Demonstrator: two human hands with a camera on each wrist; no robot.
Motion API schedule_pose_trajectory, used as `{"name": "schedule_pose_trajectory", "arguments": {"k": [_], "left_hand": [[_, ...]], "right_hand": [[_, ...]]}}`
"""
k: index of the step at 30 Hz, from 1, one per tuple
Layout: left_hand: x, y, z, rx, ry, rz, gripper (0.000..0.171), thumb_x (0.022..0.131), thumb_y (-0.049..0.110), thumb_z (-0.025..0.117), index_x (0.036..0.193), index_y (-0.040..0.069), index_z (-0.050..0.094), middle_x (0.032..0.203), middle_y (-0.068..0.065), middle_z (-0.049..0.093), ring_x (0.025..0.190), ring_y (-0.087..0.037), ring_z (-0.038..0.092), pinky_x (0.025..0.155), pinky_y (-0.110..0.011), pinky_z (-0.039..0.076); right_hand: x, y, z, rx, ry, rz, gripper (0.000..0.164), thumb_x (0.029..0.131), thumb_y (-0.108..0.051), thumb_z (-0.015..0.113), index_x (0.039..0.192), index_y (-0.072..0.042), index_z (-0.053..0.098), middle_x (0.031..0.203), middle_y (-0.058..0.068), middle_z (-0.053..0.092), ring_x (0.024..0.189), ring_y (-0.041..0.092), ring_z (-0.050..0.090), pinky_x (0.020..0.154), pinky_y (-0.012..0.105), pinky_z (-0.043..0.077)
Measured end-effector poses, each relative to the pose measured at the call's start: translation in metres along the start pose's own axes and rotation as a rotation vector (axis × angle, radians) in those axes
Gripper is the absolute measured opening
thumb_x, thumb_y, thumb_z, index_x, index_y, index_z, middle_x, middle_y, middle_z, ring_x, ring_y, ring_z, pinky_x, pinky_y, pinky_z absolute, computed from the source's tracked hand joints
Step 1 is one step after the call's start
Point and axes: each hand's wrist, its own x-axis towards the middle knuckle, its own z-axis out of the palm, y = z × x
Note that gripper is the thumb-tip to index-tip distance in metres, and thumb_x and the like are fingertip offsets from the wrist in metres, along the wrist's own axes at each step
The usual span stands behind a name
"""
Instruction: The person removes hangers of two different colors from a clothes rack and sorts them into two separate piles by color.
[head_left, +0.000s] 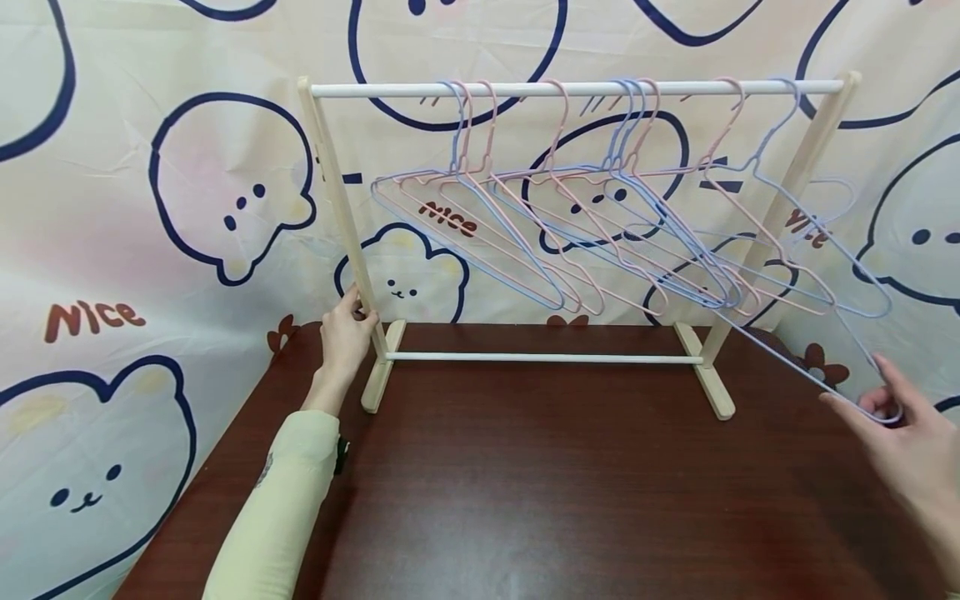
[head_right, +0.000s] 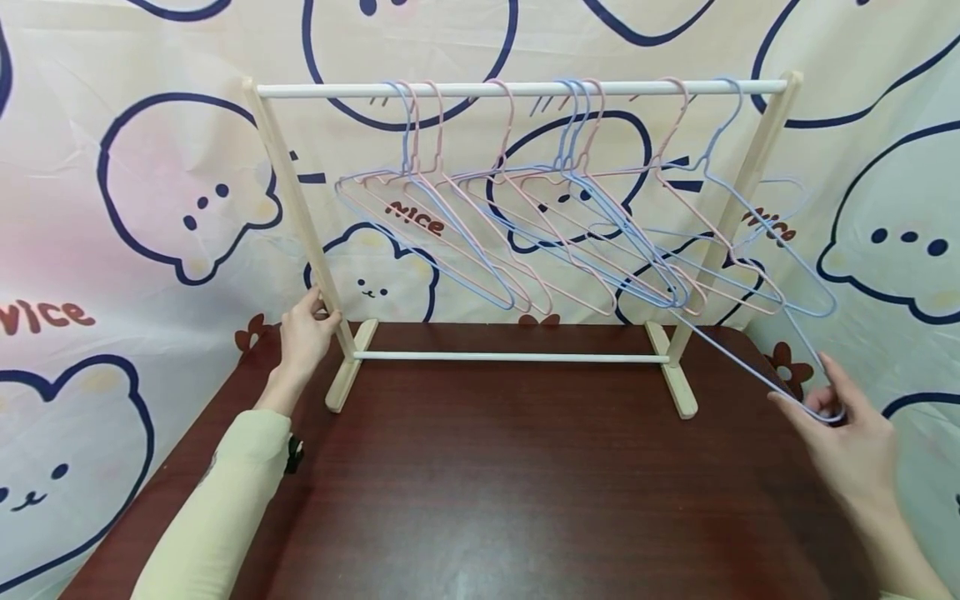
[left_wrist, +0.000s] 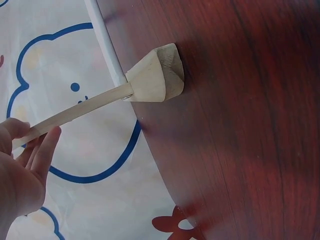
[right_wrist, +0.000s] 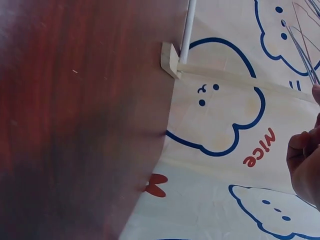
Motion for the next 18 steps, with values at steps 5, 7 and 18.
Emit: {"name": "schedule_pose_trajectory", "arguments": {"k": [5,7,18], "left_hand": [[0.000,-0.001,0.001,-0.002,0.005,0.003,0.042,0.093,0.007,0.066,0.133,0.016,0.060,0.119,-0.022,0.070,0.094,-0.037,0.072,0.078,-0.055,0.060],[0.000,-0.002,0.001,-0.003,0.007,0.005,0.042,0.092,0.007,0.066,0.133,0.016,0.061,0.119,-0.022,0.070,0.094,-0.037,0.073,0.078,-0.055,0.060],[0.002,-0.002,0.002,-0.001,-0.001,0.002,0.041,0.093,0.008,0.066,0.133,0.016,0.061,0.118,-0.022,0.070,0.094,-0.038,0.072,0.076,-0.055,0.060]], "right_hand": [[-0.011,0.001,0.000,-0.006,-0.087,0.025,0.073,0.083,-0.014,0.081,0.149,-0.014,0.047,0.074,-0.022,0.045,0.063,-0.003,0.039,0.051,0.012,0.032],[-0.014,0.000,0.001,-0.005,-0.127,0.027,0.072,0.084,-0.016,0.080,0.148,-0.015,0.048,0.074,-0.022,0.046,0.063,-0.003,0.041,0.051,0.012,0.033],[-0.027,0.007,-0.004,-0.035,-0.319,0.098,0.072,0.088,-0.030,0.077,0.151,-0.017,0.044,0.074,-0.015,0.049,0.067,0.003,0.043,0.053,0.021,0.033]]}}
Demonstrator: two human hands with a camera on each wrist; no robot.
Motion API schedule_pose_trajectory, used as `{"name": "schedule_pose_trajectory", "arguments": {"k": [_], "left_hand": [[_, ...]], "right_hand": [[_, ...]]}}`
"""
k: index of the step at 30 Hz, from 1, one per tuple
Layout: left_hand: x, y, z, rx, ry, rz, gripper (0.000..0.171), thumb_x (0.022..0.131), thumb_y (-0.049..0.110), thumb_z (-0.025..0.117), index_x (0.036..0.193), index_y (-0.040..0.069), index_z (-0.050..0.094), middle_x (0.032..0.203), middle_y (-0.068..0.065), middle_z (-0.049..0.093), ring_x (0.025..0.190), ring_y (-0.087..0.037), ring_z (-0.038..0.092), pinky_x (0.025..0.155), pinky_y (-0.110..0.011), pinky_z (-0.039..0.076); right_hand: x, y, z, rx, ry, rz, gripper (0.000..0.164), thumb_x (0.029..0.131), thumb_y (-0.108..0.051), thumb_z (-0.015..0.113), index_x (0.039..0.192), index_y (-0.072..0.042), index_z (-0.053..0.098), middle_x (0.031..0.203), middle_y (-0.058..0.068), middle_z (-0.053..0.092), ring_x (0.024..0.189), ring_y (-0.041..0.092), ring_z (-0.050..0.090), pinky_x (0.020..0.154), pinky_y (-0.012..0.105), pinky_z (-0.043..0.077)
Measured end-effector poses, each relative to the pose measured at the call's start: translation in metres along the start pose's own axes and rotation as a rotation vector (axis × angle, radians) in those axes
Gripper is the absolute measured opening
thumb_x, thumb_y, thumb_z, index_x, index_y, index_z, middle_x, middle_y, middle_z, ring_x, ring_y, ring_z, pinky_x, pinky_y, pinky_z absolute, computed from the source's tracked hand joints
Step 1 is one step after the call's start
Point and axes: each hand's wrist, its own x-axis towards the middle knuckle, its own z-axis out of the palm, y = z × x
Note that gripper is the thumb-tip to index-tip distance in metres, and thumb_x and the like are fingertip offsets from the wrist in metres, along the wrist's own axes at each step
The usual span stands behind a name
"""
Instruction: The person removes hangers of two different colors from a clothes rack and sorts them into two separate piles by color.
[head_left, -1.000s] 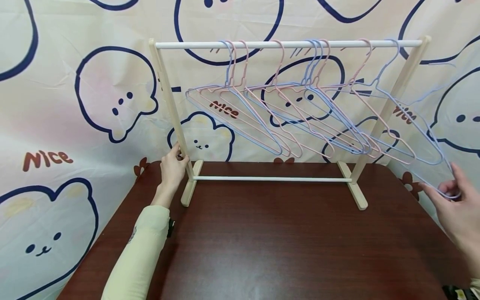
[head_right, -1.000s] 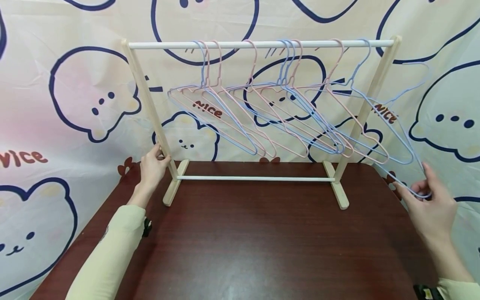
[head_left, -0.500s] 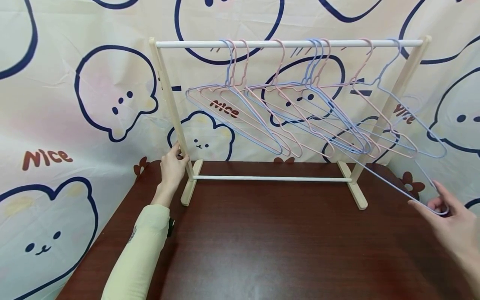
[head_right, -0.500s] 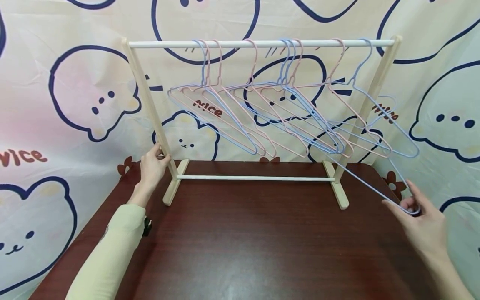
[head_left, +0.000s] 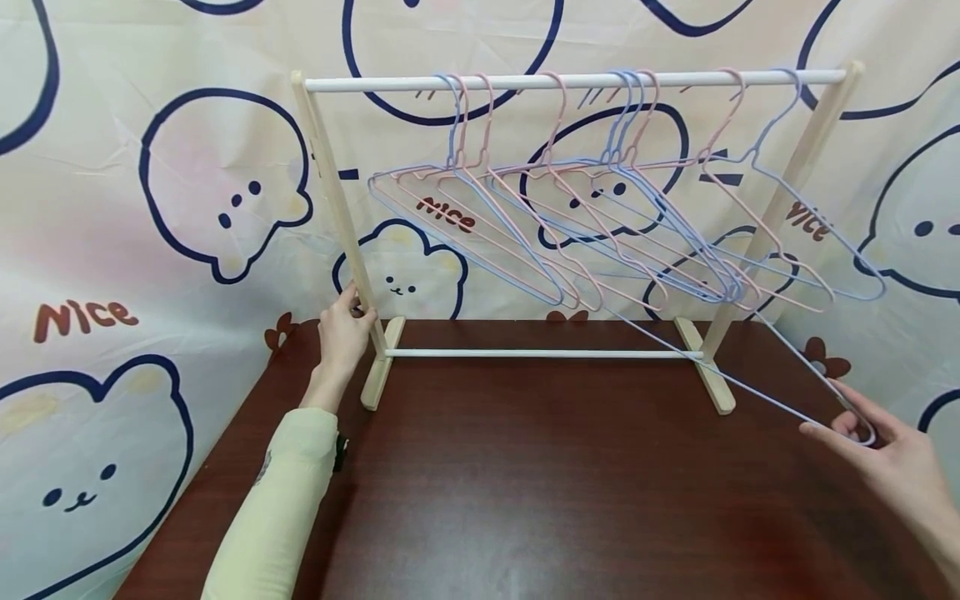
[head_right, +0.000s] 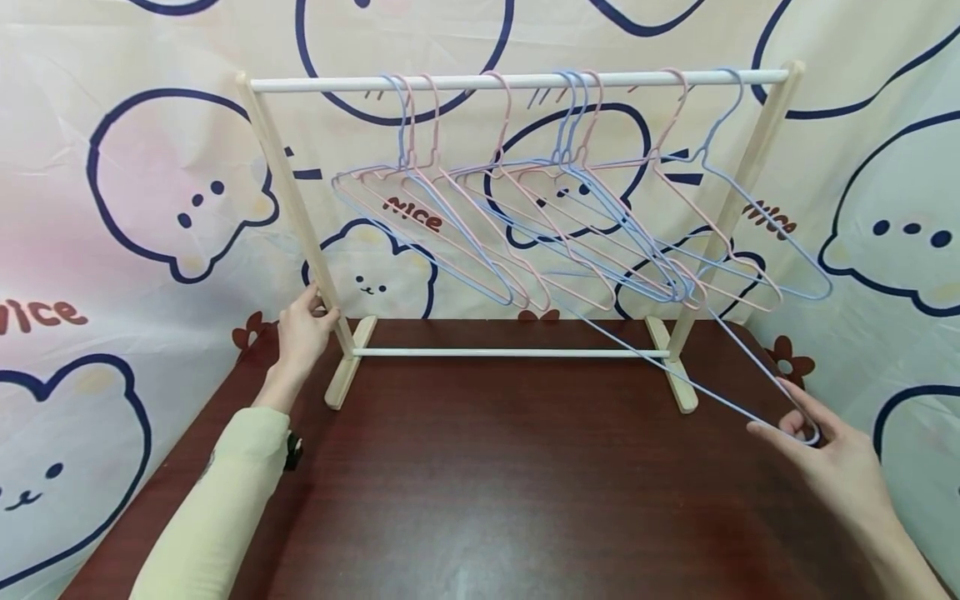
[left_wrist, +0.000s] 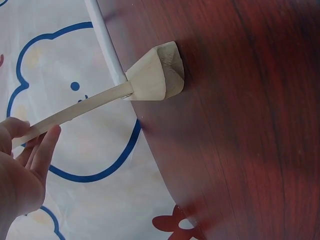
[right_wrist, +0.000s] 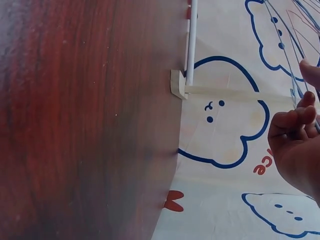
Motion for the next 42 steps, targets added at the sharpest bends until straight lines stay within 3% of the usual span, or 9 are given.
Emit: {"name": "schedule_pose_trajectory", "arguments": {"k": [4,8,11,15,19,29,35,42], "left_hand": [[0.001,0.000,-0.001,0.005,0.004,0.001,0.039,0.093,0.007,0.066,0.130,0.015,0.062,0.117,-0.022,0.071,0.094,-0.037,0.072,0.076,-0.055,0.060],[0.002,0.000,-0.001,0.011,0.002,0.010,0.034,0.093,0.007,0.066,0.127,0.013,0.062,0.118,-0.022,0.070,0.094,-0.037,0.073,0.078,-0.055,0.060],[0.002,0.000,-0.002,0.011,-0.001,0.007,0.032,0.093,0.008,0.066,0.125,0.012,0.062,0.118,-0.022,0.070,0.095,-0.037,0.073,0.079,-0.055,0.059],[0.003,0.000,-0.003,0.011,-0.003,0.003,0.031,0.094,0.008,0.066,0.124,0.012,0.062,0.119,-0.022,0.070,0.096,-0.037,0.072,0.080,-0.055,0.059],[0.003,-0.001,-0.004,0.011,0.006,0.004,0.031,0.093,0.007,0.066,0.123,0.012,0.062,0.118,-0.022,0.070,0.096,-0.037,0.072,0.079,-0.055,0.059],[0.003,-0.003,-0.005,0.012,0.002,-0.006,0.033,0.094,0.009,0.064,0.126,0.013,0.062,0.119,-0.021,0.070,0.096,-0.036,0.072,0.079,-0.055,0.060],[0.002,-0.004,-0.007,0.017,-0.004,-0.011,0.035,0.094,0.010,0.064,0.129,0.013,0.062,0.119,-0.021,0.070,0.097,-0.037,0.072,0.079,-0.054,0.060],[0.001,-0.006,-0.009,0.024,-0.013,-0.018,0.031,0.095,0.011,0.063,0.127,0.010,0.064,0.117,-0.021,0.071,0.094,-0.037,0.072,0.076,-0.054,0.060]], "right_hand": [[-0.006,0.003,-0.003,0.038,-0.026,-0.005,0.068,0.087,-0.025,0.078,0.148,-0.023,0.047,0.073,-0.016,0.051,0.067,0.002,0.045,0.054,0.019,0.034],[-0.011,0.003,-0.004,0.027,-0.027,-0.004,0.068,0.087,-0.025,0.078,0.148,-0.020,0.048,0.073,-0.015,0.051,0.069,0.000,0.045,0.056,0.017,0.031],[-0.015,0.003,-0.002,0.001,-0.045,0.057,0.076,0.088,-0.031,0.077,0.152,-0.012,0.040,0.073,-0.010,0.049,0.070,0.003,0.044,0.054,0.020,0.032],[-0.018,0.004,-0.002,-0.027,-0.080,0.163,0.086,0.090,-0.042,0.073,0.157,-0.012,0.029,0.074,-0.004,0.047,0.069,0.009,0.043,0.050,0.027,0.035],[-0.022,0.007,-0.004,-0.051,-0.087,0.165,0.087,0.090,-0.044,0.071,0.158,-0.015,0.026,0.074,-0.004,0.045,0.065,0.011,0.043,0.049,0.030,0.033],[-0.035,0.015,-0.003,0.112,0.067,0.054,0.070,0.088,-0.010,0.075,0.148,-0.031,0.045,0.066,-0.012,0.041,0.055,0.008,0.036,0.044,0.028,0.026],[-0.040,0.024,-0.006,0.176,0.064,-0.031,0.071,0.087,0.005,0.070,0.141,-0.038,0.052,0.061,-0.015,0.040,0.049,0.009,0.033,0.042,0.033,0.020],[-0.043,0.039,-0.009,0.202,0.053,-0.174,0.077,0.084,0.020,0.062,0.146,-0.023,0.051,0.059,-0.017,0.039,0.046,0.011,0.028,0.039,0.034,0.016]]}}
